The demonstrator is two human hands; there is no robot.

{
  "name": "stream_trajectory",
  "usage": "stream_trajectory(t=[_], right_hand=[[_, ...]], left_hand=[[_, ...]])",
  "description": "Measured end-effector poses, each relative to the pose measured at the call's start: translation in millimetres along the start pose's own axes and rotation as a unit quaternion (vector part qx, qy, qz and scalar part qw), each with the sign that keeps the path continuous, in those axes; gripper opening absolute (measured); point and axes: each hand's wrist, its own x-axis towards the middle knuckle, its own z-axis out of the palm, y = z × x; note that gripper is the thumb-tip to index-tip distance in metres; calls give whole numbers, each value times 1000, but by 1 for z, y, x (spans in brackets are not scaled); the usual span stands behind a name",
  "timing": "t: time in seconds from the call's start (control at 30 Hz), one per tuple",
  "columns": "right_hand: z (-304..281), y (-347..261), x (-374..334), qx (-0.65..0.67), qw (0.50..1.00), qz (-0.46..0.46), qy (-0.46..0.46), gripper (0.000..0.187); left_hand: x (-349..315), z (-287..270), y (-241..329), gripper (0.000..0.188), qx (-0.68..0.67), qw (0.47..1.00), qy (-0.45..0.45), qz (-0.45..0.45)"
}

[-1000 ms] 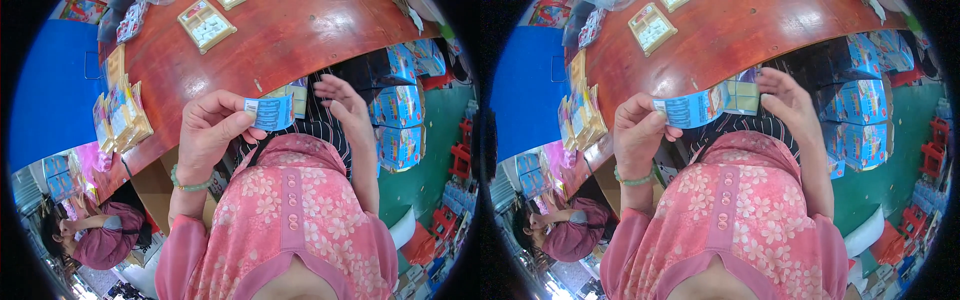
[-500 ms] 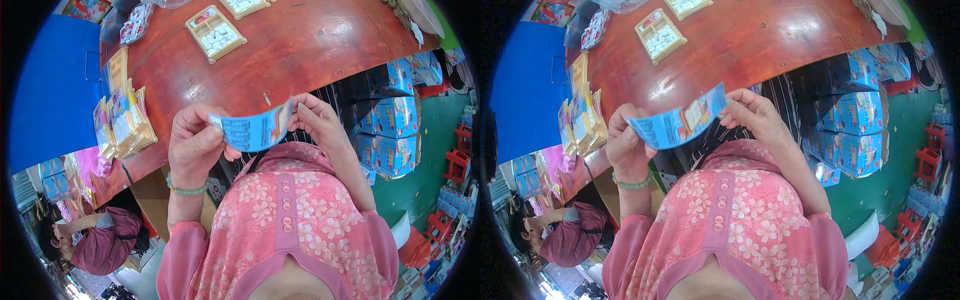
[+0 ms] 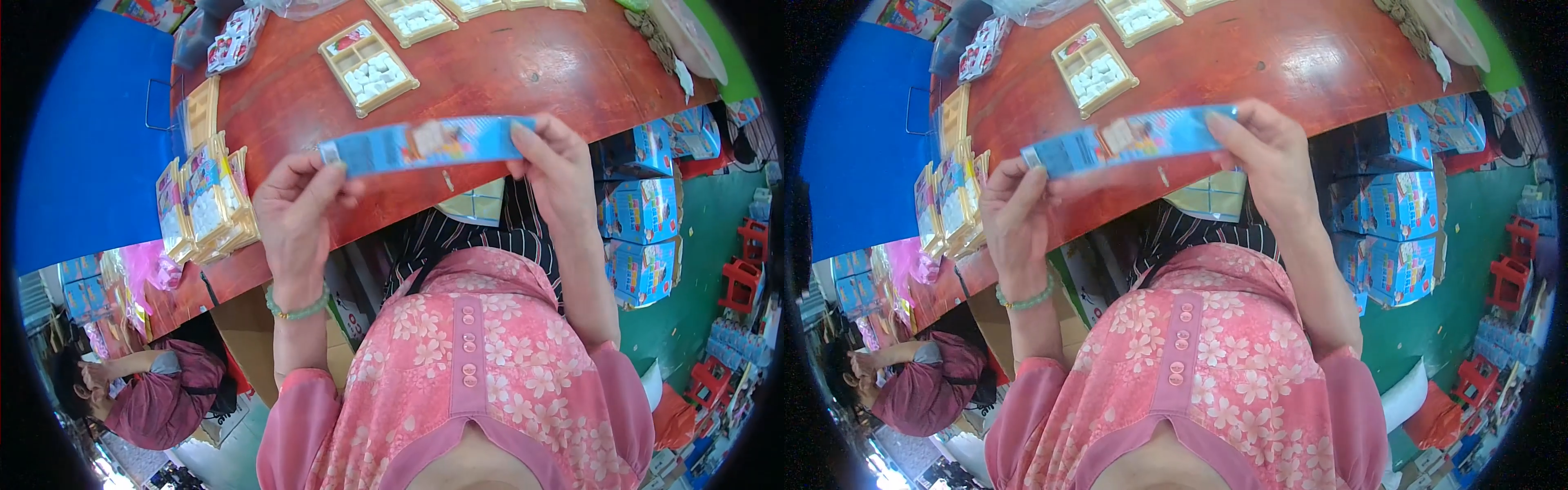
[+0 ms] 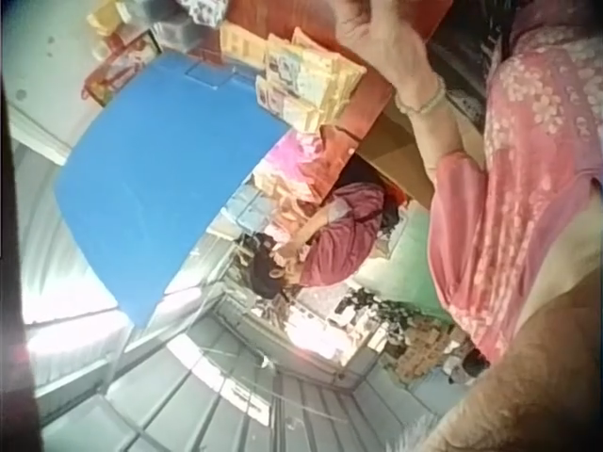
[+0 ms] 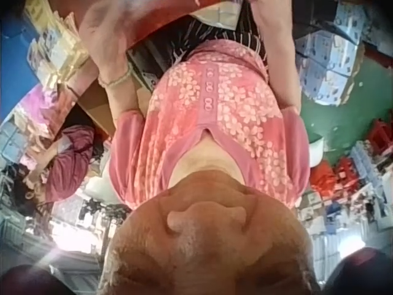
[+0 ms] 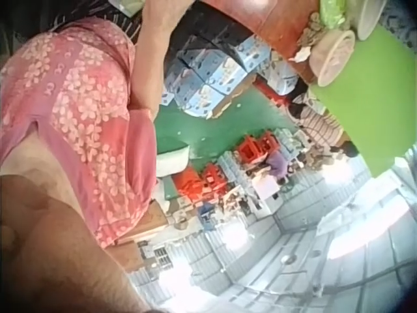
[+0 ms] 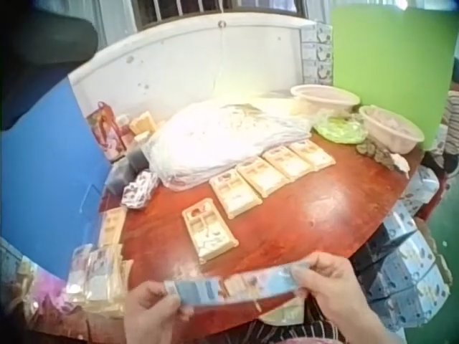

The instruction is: Applying labels to small plastic trays containing candy.

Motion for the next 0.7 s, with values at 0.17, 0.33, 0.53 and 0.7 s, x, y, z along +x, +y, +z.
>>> stream_trajectory(t=[0.17,0.33,0.53,0.7], right_hand=[[38,2,57,-169,979,-113,-19,16],[65,19,107,-229,963,-141,-17,19],[76,40,127,-295,941,-165,-28,22],[84,48,121,-338,921,-191,-38,25]], left_hand=[[39,-23,-5,12,114,977,153,99],[75,-34,-5,14,15,977,183,105],[81,-47,-13,13,-82,981,147,93],[79,-47,-12,13,-142,978,127,79]])
